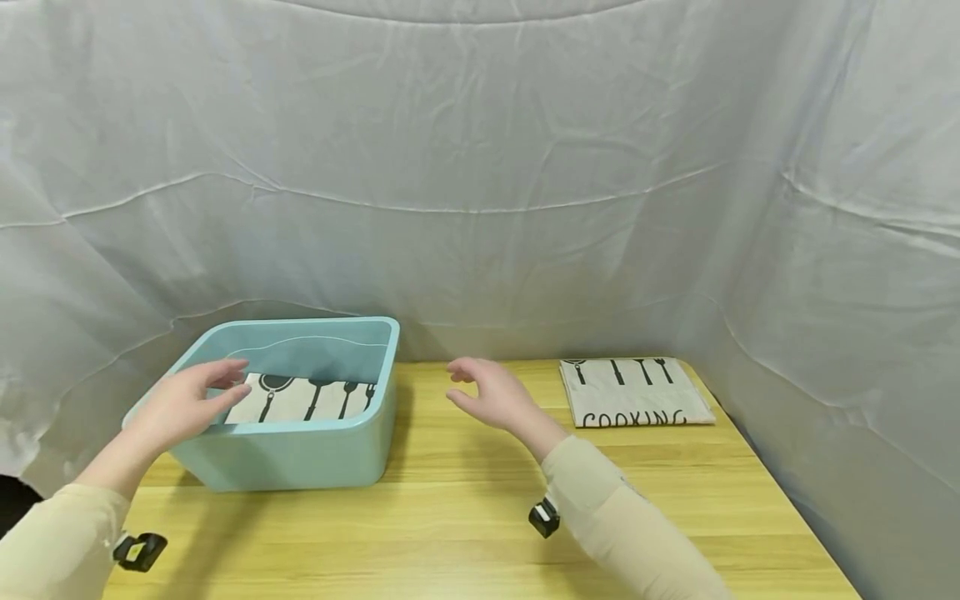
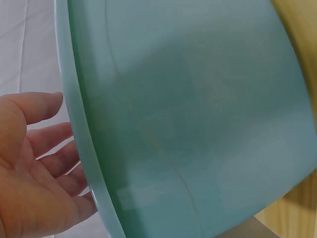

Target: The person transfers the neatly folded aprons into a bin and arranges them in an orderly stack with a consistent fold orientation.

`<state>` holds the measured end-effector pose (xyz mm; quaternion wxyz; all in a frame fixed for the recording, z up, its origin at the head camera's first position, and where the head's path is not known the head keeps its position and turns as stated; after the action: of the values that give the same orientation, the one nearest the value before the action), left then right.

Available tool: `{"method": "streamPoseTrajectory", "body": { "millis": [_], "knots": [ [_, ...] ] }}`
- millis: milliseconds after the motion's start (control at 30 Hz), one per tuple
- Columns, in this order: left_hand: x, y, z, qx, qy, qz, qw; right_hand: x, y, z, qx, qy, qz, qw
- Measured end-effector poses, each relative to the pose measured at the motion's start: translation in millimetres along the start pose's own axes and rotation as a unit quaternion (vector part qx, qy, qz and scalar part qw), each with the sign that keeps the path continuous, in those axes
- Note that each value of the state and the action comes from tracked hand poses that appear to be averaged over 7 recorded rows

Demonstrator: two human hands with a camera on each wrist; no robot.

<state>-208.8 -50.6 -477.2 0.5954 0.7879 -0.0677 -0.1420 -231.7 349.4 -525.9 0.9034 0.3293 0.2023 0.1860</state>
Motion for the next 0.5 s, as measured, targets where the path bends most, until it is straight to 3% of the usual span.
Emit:
{"method": "streamPoseTrajectory", "body": {
  "millis": [267, 500],
  "knots": [
    [2.5, -6.8, -17.3, -0.013, -0.038, -0.03, 0.9987, 18.3, 6.3, -14.6, 0.062, 0.026, -0.012, 0.9977],
    [2.7, -12.0, -35.5, -0.013, -0.067, -0.071, 0.9951, 35.4, 11.5, -34.4, 0.101, 0.016, -0.026, 0.9945]
  ]
}}
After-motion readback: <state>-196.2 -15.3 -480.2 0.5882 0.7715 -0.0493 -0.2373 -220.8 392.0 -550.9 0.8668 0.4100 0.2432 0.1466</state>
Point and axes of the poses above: each hand's wrist, its own x-axis away from the middle knuckle, its own y-axis out of the back of the hand, z = x × y, the point moved 2 cm from there along -x, towards the middle knuckle, and after that the axes turned 11 degrees about -x, right-handed, at the moved point
